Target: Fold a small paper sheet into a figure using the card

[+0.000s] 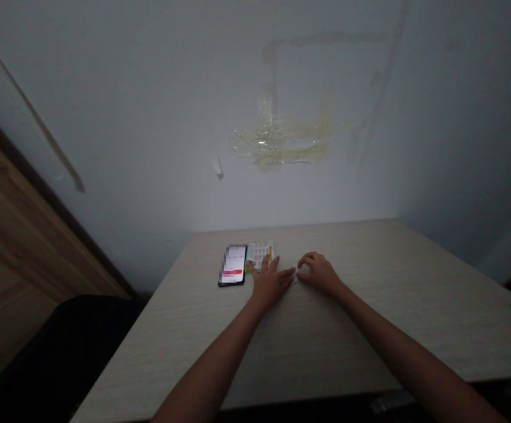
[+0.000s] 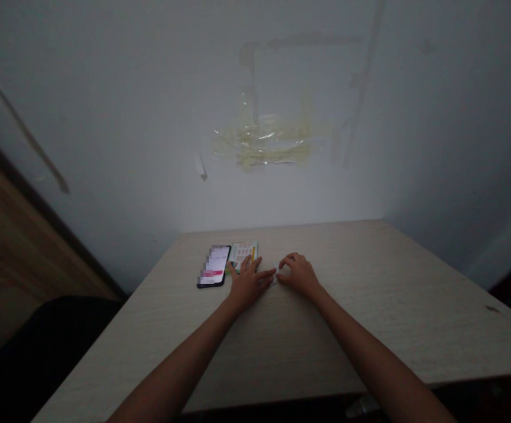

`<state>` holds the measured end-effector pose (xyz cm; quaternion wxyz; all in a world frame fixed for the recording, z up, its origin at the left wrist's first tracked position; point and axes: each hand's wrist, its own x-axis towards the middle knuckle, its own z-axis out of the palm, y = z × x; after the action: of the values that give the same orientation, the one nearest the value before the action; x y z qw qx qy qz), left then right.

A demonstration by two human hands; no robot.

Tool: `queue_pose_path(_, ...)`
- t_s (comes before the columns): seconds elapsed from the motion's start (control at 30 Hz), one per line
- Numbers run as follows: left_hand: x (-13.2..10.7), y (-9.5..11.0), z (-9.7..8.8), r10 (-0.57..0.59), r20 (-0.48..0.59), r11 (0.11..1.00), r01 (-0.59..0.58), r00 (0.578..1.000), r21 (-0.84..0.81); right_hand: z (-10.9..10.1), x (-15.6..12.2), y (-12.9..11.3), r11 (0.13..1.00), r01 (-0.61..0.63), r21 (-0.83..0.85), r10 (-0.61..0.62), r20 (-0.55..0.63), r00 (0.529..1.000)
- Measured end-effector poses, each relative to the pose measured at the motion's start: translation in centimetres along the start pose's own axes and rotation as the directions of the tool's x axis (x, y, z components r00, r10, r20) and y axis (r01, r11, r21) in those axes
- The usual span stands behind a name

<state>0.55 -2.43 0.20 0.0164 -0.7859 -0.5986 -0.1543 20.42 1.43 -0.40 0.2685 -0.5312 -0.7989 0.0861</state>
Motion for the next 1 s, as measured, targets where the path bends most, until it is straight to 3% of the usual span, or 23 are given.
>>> queue_pose_path(0.47,-0.1,0.0,0.2,0.021,-0.038,1.0,-0.021,0.999,0.014,0.3,-0.3,0.8,0.996,0.047,0.073,-0.049,0.029,0.998)
queue_pose_path(0.7,0.0,0.0,0.2,0.003,-0.041,1.0,-0.003,0.999,-0.013,0.6,-0.2,0.6,0.994,0.002,0.105,0.002,-0.042,0.999)
queue_pose_path(1.0,-0.1,-0.1,0.3,0.01,-0.054,1.0,-0.01,0.999,-0.011,0.6,-0.2,-0.2,1.0,0.006,0.026,-0.003,-0.081,0.997)
